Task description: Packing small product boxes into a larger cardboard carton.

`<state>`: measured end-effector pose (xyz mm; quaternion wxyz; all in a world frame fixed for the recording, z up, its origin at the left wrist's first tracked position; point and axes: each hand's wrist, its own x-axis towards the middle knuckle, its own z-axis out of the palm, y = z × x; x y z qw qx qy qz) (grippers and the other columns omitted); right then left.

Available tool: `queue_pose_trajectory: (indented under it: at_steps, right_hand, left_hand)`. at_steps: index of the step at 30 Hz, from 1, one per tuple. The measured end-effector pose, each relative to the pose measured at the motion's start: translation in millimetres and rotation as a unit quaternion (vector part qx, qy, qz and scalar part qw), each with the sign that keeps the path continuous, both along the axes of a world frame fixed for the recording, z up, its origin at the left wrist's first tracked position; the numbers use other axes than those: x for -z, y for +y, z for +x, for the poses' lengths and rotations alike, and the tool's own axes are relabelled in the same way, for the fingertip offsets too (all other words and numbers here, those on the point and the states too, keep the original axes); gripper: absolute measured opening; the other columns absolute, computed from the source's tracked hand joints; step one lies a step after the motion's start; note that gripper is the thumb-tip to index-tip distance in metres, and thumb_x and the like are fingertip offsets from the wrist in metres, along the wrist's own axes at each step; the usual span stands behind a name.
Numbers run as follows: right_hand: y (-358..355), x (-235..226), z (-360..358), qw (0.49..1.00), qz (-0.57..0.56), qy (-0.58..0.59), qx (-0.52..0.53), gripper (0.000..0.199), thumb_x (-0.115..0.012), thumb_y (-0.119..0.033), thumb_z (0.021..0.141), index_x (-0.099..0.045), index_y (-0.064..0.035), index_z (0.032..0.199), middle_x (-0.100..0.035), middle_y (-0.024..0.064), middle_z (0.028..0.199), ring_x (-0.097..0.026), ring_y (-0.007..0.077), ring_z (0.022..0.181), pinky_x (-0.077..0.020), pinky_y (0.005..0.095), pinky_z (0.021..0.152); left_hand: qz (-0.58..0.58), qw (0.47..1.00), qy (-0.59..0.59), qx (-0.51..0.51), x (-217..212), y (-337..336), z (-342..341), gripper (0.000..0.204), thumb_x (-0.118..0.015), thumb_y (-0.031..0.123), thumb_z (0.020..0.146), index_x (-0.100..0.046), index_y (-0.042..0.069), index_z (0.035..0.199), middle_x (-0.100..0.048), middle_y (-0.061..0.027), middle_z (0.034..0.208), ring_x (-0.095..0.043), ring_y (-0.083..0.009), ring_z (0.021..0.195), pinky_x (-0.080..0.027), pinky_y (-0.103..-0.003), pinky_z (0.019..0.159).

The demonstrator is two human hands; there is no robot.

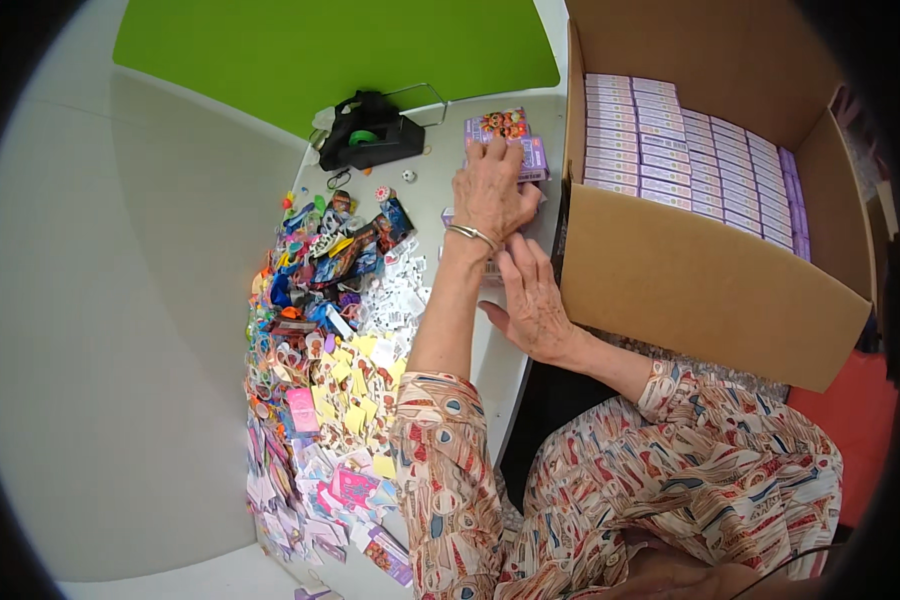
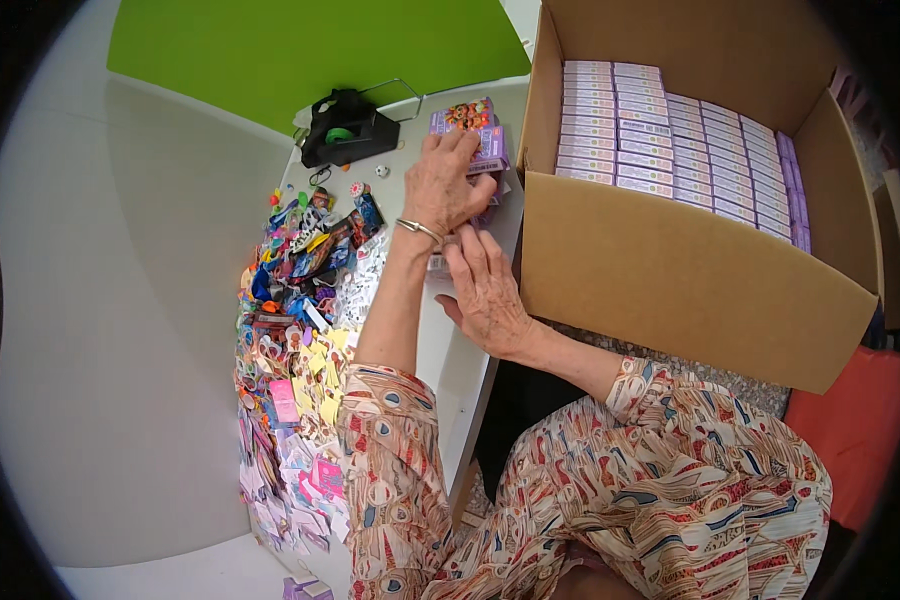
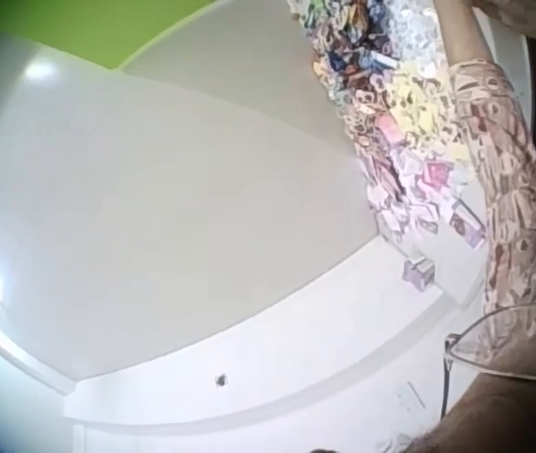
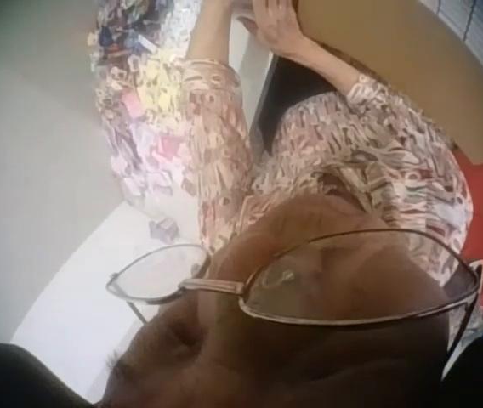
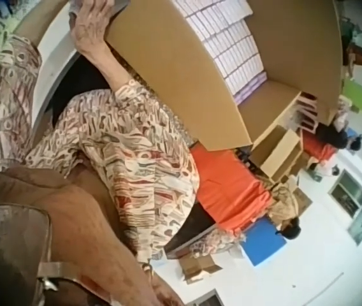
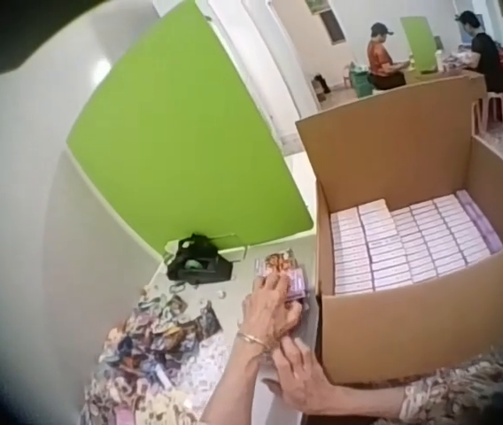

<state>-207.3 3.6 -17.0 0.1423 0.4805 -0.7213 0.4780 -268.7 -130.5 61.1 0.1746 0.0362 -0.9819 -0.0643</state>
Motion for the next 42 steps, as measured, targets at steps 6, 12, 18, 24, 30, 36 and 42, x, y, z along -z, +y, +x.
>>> queue_pose_trajectory:
  at_steps: [6, 12, 18, 24, 30, 36, 42]
  right_hand:
    - [6, 2, 2, 1.0, 0.008, -0.006, -0.008, 0.089, -0.079, -0.008, 0.064, -0.028, 0.0065, 0.137, -0.029, 0.0276, 0.141, -0.032, 0.0462, 0.127, -0.0289, 0.0501, 0.107]
    - [14, -13, -8, 1.0, -0.011, 0.0, -0.003, 0.089, -0.08, -0.011, 0.063, -0.03, 0.0056, 0.135, -0.029, 0.0252, 0.142, -0.031, 0.0437, 0.128, -0.0293, 0.0483, 0.107]
    - [21, -45, -21, 0.988, -0.119, -0.094, -0.038, 0.054, -0.064, -0.011, 0.085, -0.042, 0.0047, 0.131, -0.047, 0.0198, 0.131, -0.046, 0.0352, 0.12, -0.0363, 0.0414, 0.103]
    - [21, -57, -5, 0.908, -0.016, -0.314, -0.277, 0.025, -0.047, -0.014, 0.099, -0.058, 0.0019, 0.116, -0.061, 0.0105, 0.107, -0.058, 0.0177, 0.097, -0.0453, 0.029, 0.086]
    - [17, -43, -3, 0.843, 0.046, -0.394, -0.363, 0.025, -0.053, -0.017, 0.098, -0.062, 0.0045, 0.108, -0.061, 0.0058, 0.095, -0.054, 0.0119, 0.089, -0.0439, 0.0264, 0.081]
    - [18, -42, -5, 0.81, 0.065, -0.424, -0.4, 0.022, -0.055, -0.014, 0.096, -0.062, 0.0056, 0.105, -0.062, 0.0055, 0.094, -0.055, 0.0127, 0.088, -0.0441, 0.0271, 0.081]
    - [16, -34, 4, 0.888, -0.004, -0.307, -0.342, 0.02, -0.056, -0.011, 0.095, -0.061, 0.0063, 0.103, -0.061, 0.0084, 0.091, -0.057, 0.0151, 0.085, -0.0453, 0.0277, 0.077]
  left_hand:
    - [-0.01, 0.997, 0.067, -0.046, 4, 11, 2, 0.034, -0.063, 0.017, 0.067, -0.059, 0.003, 0.098, -0.058, -0.0125, 0.1, -0.055, -0.0337, 0.097, -0.053, -0.047, 0.072]
    - [0.122, 0.949, 0.288, -0.038, -29, 6, 40, 0.032, -0.06, 0.007, 0.079, -0.057, 0.001, 0.11, -0.064, -0.0172, 0.096, -0.062, -0.0323, 0.084, -0.05, -0.043, 0.07]
    - [0.351, 0.93, 0.091, -0.061, -48, 3, 165, 0.034, -0.066, 0.011, 0.086, -0.059, -0.001, 0.117, -0.067, -0.0093, 0.084, -0.059, -0.0112, 0.062, -0.047, -0.025, 0.057]
    - [0.473, 0.877, -0.028, -0.078, -18, 25, 220, 0.038, -0.068, 0.014, 0.088, -0.058, -0.001, 0.121, -0.067, -0.0082, 0.091, -0.06, -0.0078, 0.075, -0.051, -0.025, 0.065]
    - [0.517, 0.852, -0.046, -0.07, 2, 26, 237, 0.036, -0.066, 0.018, 0.09, -0.058, 0.0, 0.121, -0.068, -0.0073, 0.092, -0.06, -0.008, 0.076, -0.051, -0.025, 0.069]
    - [0.49, 0.869, -0.036, -0.063, 5, 35, 240, 0.035, -0.065, 0.017, 0.09, -0.058, 0.0, 0.12, -0.067, -0.0065, 0.091, -0.06, -0.0085, 0.074, -0.051, -0.025, 0.068]
    - [0.527, 0.845, -0.033, -0.08, 9, 35, 236, 0.034, -0.064, 0.015, 0.091, -0.058, 0.0, 0.121, -0.066, -0.0052, 0.09, -0.059, -0.0073, 0.073, -0.051, -0.023, 0.066]
